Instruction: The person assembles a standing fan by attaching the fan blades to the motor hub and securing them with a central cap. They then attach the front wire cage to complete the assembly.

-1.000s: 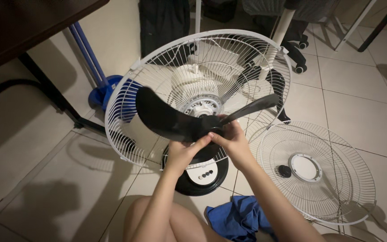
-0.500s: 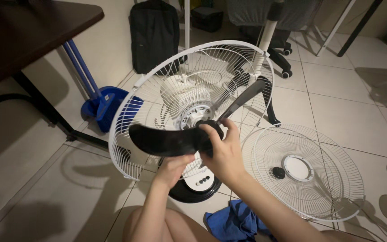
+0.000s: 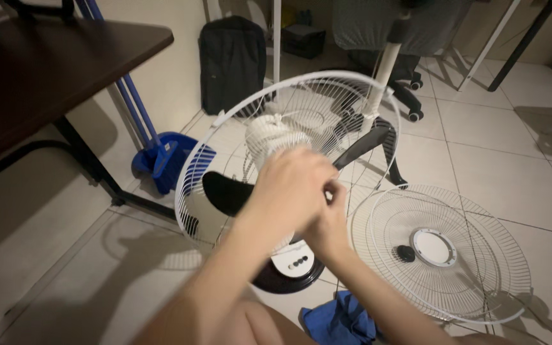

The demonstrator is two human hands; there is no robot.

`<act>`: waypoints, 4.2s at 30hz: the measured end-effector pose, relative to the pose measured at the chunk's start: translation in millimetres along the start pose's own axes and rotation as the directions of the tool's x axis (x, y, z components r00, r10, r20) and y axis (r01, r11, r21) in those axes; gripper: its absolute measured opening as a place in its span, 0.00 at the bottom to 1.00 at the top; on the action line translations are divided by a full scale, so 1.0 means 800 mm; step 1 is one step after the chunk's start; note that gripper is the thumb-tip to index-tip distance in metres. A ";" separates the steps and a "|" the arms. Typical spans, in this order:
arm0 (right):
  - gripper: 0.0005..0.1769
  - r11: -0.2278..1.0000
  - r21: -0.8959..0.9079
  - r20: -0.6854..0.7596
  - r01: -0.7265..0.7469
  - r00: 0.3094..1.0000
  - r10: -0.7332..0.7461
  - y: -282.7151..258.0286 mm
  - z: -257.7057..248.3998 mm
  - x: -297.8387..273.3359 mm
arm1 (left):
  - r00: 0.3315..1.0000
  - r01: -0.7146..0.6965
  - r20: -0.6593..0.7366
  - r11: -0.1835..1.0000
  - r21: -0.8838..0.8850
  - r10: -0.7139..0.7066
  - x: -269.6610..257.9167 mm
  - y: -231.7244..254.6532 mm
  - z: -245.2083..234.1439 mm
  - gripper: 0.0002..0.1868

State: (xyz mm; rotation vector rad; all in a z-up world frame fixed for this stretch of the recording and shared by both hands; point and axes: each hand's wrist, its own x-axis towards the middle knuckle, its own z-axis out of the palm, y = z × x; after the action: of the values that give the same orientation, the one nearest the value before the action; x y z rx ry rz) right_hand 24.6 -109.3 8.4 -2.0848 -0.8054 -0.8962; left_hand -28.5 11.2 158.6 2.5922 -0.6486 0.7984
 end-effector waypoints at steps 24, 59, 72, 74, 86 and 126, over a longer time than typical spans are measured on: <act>0.41 0.990 0.071 0.058 -0.122 0.991 0.118 0.001 -0.037 0.014 | 0.716 -0.676 0.662 0.453 0.581 0.220 0.057 -0.112 0.050 0.34; 0.48 0.756 0.538 0.189 -0.374 0.927 0.325 0.103 -0.131 -0.060 | 0.971 0.166 -0.144 0.973 -0.159 -0.189 -0.044 -0.019 0.009 0.16; 0.31 -0.114 0.671 0.557 -0.733 0.396 0.730 0.080 -0.140 -0.092 | 0.807 0.574 0.249 0.614 -0.542 -0.536 -0.089 -0.001 0.165 0.21; 0.31 -0.174 0.627 0.619 -0.759 0.350 0.703 0.081 -0.143 -0.091 | 0.808 0.573 0.263 0.602 -0.556 -0.527 -0.088 0.000 0.174 0.21; 0.53 0.880 -0.086 0.025 -0.466 0.882 0.470 0.000 -0.159 -0.050 | 0.646 0.730 0.722 -0.075 -0.679 -0.246 -0.072 0.016 0.169 0.35; 0.28 0.390 0.614 0.265 -0.686 0.645 0.717 0.074 -0.098 -0.060 | 0.645 0.476 -0.760 0.819 0.319 -0.080 -0.182 -0.023 0.088 0.37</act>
State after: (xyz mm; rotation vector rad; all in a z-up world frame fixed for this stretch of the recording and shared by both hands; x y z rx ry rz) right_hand 16.0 -216.7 -11.5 -1.4676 -0.0805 -0.0971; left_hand -95.8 41.3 13.6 2.3330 0.2639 1.9205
